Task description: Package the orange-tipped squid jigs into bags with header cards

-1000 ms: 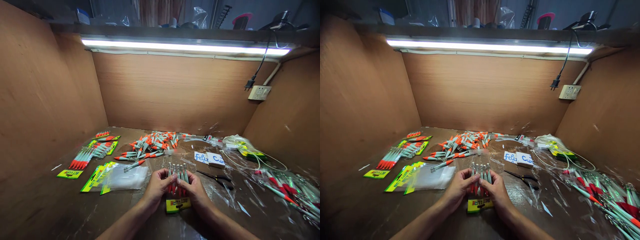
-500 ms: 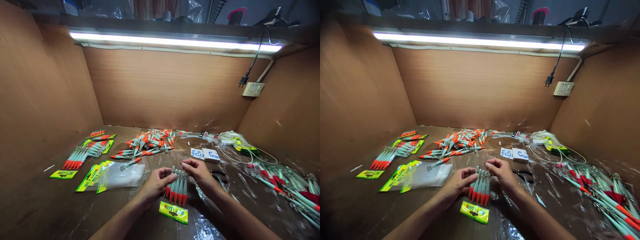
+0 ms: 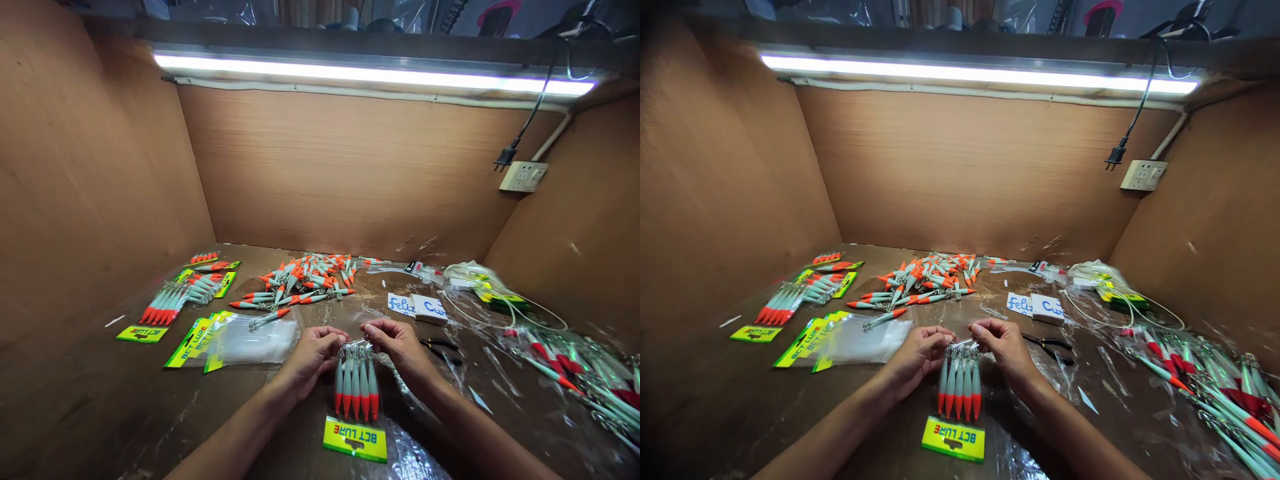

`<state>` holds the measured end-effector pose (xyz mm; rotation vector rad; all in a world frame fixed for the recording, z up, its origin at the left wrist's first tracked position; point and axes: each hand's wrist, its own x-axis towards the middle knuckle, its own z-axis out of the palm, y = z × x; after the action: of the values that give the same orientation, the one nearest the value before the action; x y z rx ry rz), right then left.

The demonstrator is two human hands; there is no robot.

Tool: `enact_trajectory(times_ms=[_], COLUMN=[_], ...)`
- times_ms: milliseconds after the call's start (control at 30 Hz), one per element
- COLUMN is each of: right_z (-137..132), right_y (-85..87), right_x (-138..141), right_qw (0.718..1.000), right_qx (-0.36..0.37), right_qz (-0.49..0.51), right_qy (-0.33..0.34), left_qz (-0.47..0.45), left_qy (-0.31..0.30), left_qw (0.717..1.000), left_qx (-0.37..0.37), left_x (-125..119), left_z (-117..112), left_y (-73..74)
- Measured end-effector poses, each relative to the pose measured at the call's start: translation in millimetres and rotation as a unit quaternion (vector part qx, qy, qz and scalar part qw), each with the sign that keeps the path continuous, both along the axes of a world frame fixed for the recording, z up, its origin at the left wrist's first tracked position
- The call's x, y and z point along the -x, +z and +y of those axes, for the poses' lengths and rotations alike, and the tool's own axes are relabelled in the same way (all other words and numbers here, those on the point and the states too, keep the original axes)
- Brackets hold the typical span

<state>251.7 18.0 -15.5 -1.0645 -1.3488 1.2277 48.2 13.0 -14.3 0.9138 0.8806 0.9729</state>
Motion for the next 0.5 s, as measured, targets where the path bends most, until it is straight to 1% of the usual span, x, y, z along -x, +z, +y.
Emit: enact_trajectory(times_ms=[167, 200, 233, 267, 300, 333, 367, 400, 433, 500], right_z=[3.5, 3.8, 3.6, 3.0, 1.8, 0.2, -1.6, -3.5, -5.2, -7.7], right_y=[-4.4, -4.4, -3.6, -1.9, 0.8, 4.3, 8.5, 13.2, 18.1, 27.6], right_x=[-3.1, -4.1, -5.0, -5.9, -6.4, -6.4, -5.7, -4.0, -1.2, 7.7], right_qw=[1.0, 0.999, 0.997, 0.991, 0.978, 0.955, 0.926, 0.898, 0.873, 0.835], right_qx=[0.004, -0.006, -0.029, -0.069, -0.126, -0.192, -0.259, -0.317, -0.361, -0.407], right_qz=[-0.026, -0.041, -0.063, -0.092, -0.126, -0.164, -0.204, -0.244, -0.282, -0.356], right_qy=[0.01, 0.001, -0.024, -0.063, -0.112, -0.157, -0.183, -0.185, -0.166, -0.106], left_qz=[0.007, 0.01, 0.013, 0.019, 0.025, 0.033, 0.041, 0.051, 0.063, 0.092], left_qy=[-0.005, -0.006, -0.004, 0.003, 0.013, 0.025, 0.037, 0.046, 0.054, 0.064], left_qw=[0.999, 0.999, 0.999, 0.999, 0.999, 0.998, 0.997, 0.995, 0.993, 0.984], left_qx=[-0.036, -0.035, -0.035, -0.038, -0.045, -0.053, -0.061, -0.072, -0.087, -0.14], left_x=[-2.7, -3.7, -4.6, -5.4, -6.1, -6.5, -6.7, -6.8, -6.6, -5.7], left_z=[1.1, 1.7, 2.4, 3.1, 3.7, 4.2, 4.6, 4.7, 4.6, 3.5], left_y=[1.3, 1.1, 0.6, 0.1, -0.5, -0.9, -1.1, -1.1, -0.8, 0.7])
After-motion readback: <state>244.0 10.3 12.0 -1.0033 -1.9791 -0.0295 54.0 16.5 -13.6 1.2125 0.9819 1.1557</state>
